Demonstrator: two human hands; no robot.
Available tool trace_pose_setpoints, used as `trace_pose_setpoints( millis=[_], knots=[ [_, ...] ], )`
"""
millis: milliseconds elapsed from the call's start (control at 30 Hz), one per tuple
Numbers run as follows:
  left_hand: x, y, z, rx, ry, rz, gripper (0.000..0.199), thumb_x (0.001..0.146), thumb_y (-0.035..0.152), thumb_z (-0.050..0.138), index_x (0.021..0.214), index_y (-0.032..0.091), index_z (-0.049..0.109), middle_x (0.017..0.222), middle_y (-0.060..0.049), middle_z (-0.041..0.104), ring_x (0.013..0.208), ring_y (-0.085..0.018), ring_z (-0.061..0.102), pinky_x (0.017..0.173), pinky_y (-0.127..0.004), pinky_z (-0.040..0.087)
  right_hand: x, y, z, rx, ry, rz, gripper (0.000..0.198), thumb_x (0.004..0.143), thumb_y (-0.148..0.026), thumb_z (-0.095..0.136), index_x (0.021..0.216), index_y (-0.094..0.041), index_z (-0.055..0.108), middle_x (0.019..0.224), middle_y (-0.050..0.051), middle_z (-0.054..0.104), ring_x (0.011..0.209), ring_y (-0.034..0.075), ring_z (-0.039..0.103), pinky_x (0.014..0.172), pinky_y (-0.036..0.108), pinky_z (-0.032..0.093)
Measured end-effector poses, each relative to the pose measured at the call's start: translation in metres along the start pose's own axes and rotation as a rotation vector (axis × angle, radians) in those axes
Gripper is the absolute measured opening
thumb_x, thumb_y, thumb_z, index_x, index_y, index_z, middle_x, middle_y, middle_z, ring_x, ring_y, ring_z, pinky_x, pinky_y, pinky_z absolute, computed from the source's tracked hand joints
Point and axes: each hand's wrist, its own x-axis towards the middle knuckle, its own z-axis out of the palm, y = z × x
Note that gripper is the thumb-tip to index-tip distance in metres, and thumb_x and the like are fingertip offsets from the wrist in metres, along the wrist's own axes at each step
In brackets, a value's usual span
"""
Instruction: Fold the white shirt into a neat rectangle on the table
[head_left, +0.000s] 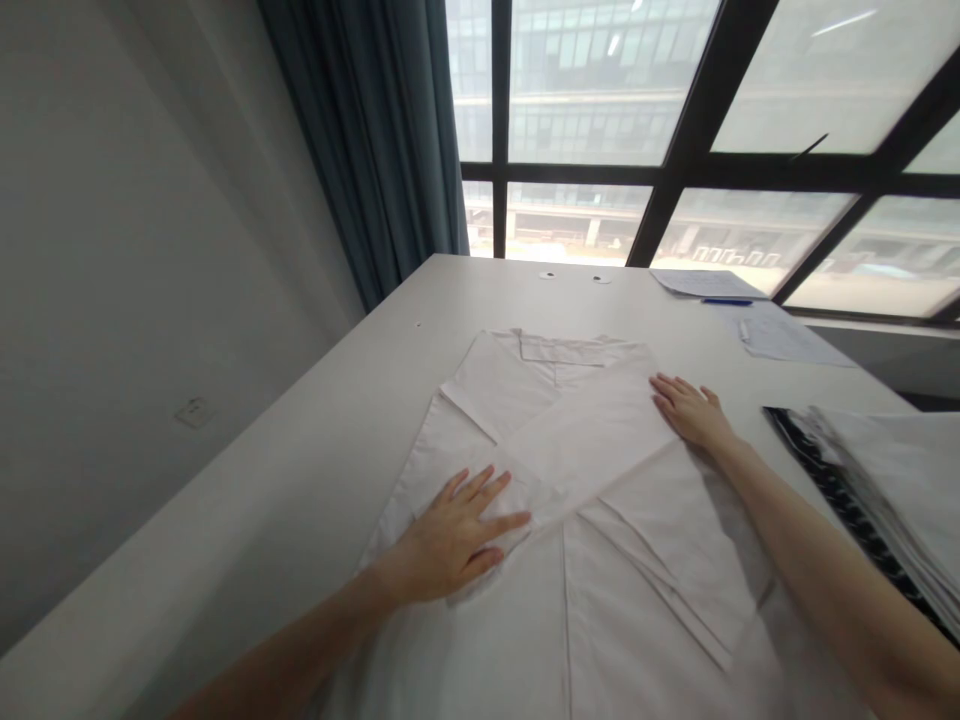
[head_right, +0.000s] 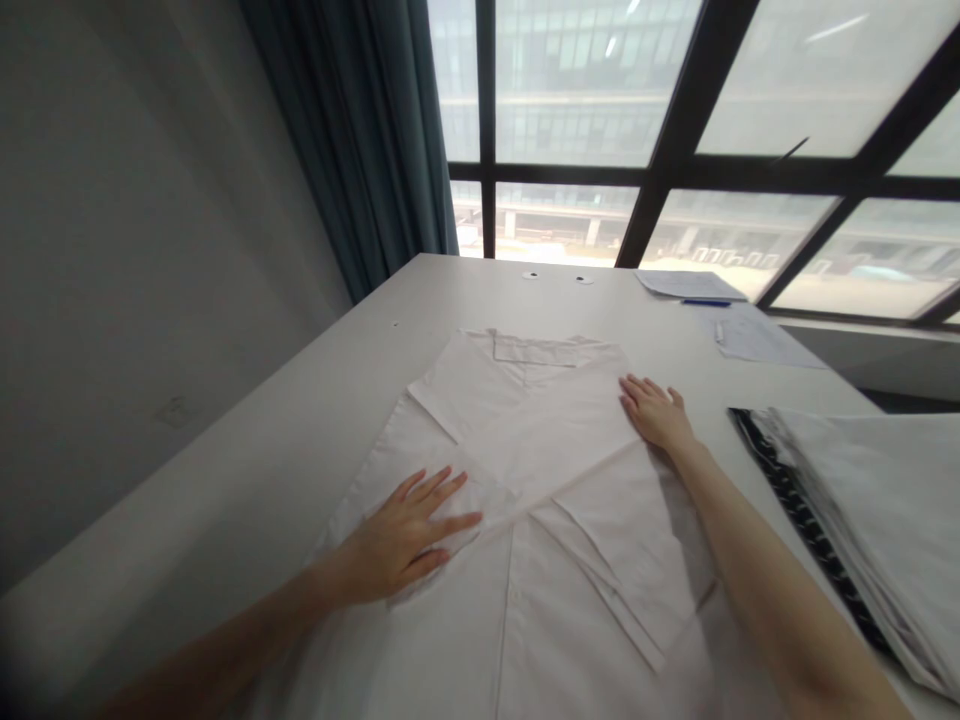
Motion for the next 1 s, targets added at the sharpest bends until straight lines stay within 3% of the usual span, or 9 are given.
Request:
trace_pose_setpoints(
  millis=[100,200,333,433,600,700,867,1000],
  knots=[
    [0.0,0.0,-0.001,0.006,-0.01,0.014,0.053,0.095,0.034,0.048,0.145,0.042,0.03,0.158,-0.004,0.016,0.144,-0.029,0.017,0.113,-0.052,0.019,-0.01,0.013,-0.002,-0.006,-0.02,0.083,0.053,0.096,-0.045,0.023,0.14,-0.024,0.043,0.147,0.006,0.043,0.133,0.028,0.041,0.104,0.06,0.031],
    [0.0,-0.001,-0.003,-0.015,-0.015,0.024,0.054,0.094,0.034,0.049,0.144,0.042,0.031,0.158,-0.004,0.016,0.144,-0.029,0.017,0.113,-0.052,0.019,-0.023,0.017,-0.006,-0.022,0.05,0.094,0.052,0.096,-0.041,0.023,0.139,-0.021,0.045,0.148,0.01,0.041,0.134,0.029,0.039,0.105,0.06,0.03],
    [0.0,0.001,-0.012,-0.058,-0.075,0.029,0.051,0.095,0.032,0.048,0.143,0.04,0.034,0.157,-0.005,0.02,0.144,-0.028,0.017,0.114,-0.053,0.018,-0.048,0.015,-0.012,-0.012,0.213,-0.026,0.047,0.095,-0.034,0.028,0.135,-0.02,0.048,0.145,0.011,0.044,0.132,0.029,0.041,0.106,0.057,0.032],
    [-0.002,0.01,-0.021,-0.102,-0.152,0.051,0.053,0.095,0.037,0.048,0.145,0.035,0.032,0.156,-0.008,0.023,0.144,-0.028,0.019,0.114,-0.053,0.017,-0.078,0.008,-0.02,0.079,0.255,-0.148,0.044,0.094,-0.033,0.033,0.133,-0.019,0.05,0.141,0.013,0.048,0.13,0.029,0.044,0.104,0.051,0.038],
    [-0.006,0.039,-0.031,-0.139,-0.265,0.12,0.075,0.081,0.05,0.065,0.146,0.031,0.031,0.156,-0.015,0.016,0.143,-0.034,0.017,0.112,-0.056,0.02,-0.153,-0.025,-0.044,0.292,0.132,-0.355,0.041,0.094,-0.033,0.042,0.133,-0.025,0.05,0.141,0.009,0.049,0.13,0.024,0.045,0.105,0.043,0.042],
    [-0.005,0.048,-0.034,-0.156,-0.29,0.15,0.074,0.081,0.051,0.065,0.145,0.031,0.033,0.156,-0.014,0.019,0.143,-0.034,0.018,0.112,-0.056,0.022,-0.195,-0.047,-0.056,0.342,0.02,-0.386,0.039,0.094,-0.034,0.045,0.132,-0.029,0.053,0.142,0.007,0.048,0.131,0.025,0.044,0.102,0.043,0.045],
    [-0.01,0.037,-0.036,-0.174,-0.191,0.124,0.063,0.089,0.044,0.058,0.145,0.031,0.033,0.154,-0.01,0.028,0.143,-0.03,0.022,0.114,-0.054,0.021,-0.234,-0.065,-0.065,0.317,-0.028,-0.343,0.042,0.092,-0.034,0.048,0.133,-0.033,0.053,0.141,0.006,0.051,0.132,0.029,0.043,0.105,0.057,0.038],
    [-0.027,0.031,-0.033,-0.205,-0.154,0.131,0.073,0.083,0.052,0.062,0.146,0.031,0.032,0.156,-0.01,0.024,0.143,-0.031,0.021,0.114,-0.053,0.02,-0.256,-0.079,-0.074,0.391,-0.114,-0.46,0.047,0.089,-0.035,0.055,0.136,-0.037,0.05,0.143,0.003,0.048,0.134,0.028,0.04,0.106,0.052,0.039]
  ],
)
